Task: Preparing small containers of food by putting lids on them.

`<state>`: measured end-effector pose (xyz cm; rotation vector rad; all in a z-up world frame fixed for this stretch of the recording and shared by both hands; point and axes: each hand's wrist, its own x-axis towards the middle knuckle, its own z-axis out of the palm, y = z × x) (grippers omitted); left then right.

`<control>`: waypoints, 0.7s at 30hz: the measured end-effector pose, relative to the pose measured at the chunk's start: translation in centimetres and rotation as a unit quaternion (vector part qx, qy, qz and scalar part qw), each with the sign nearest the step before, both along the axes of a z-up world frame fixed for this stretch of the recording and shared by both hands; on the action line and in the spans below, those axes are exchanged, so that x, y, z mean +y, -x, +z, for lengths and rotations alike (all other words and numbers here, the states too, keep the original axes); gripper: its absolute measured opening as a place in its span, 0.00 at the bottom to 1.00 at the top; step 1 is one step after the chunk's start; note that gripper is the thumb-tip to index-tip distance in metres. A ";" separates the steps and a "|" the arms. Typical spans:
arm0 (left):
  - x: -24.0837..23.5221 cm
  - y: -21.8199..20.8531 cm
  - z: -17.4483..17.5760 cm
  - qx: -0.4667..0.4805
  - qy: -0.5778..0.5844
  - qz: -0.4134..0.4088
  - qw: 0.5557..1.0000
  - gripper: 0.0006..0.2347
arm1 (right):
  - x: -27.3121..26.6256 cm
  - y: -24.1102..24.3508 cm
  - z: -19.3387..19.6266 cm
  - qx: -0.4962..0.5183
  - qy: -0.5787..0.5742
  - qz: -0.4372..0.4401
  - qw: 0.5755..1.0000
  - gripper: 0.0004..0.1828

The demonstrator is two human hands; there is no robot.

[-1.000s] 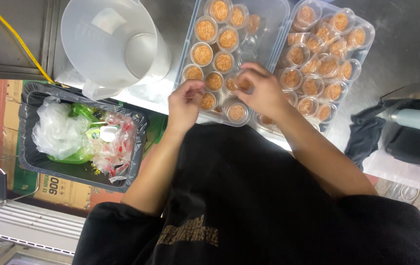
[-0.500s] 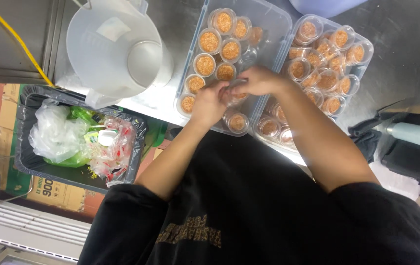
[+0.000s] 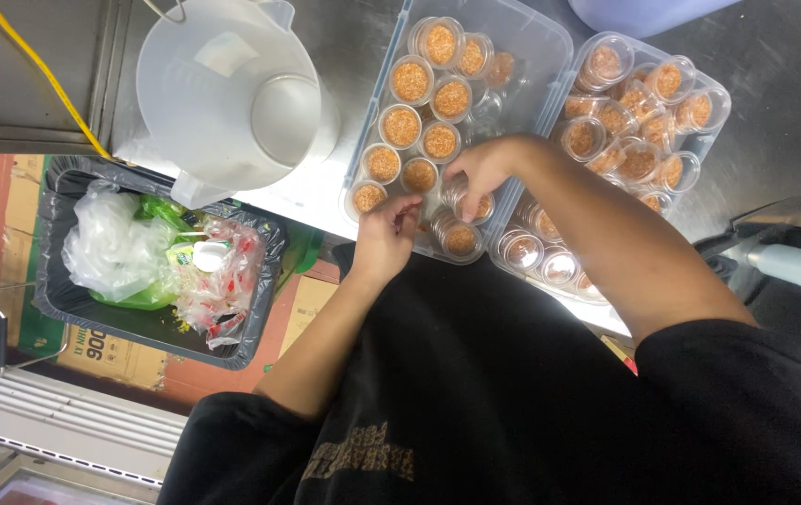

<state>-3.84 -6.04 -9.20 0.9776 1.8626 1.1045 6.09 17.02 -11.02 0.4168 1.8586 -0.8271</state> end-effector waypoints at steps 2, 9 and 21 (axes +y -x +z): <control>-0.2 -0.6 0.0 -0.001 -0.014 -0.012 1.000 0.09 | -0.1 -0.5 -0.6 -0.002 -0.001 0.003 1.000 0.61; 0.8 -1.9 0.2 -0.015 0.048 -0.038 0.998 0.13 | 0.0 -1.2 -0.9 0.032 -0.021 0.027 0.999 0.63; 5.7 -2.3 -1.4 -0.057 0.007 0.018 0.998 0.13 | 0.6 -1.3 1.7 0.027 0.007 -0.023 0.999 0.54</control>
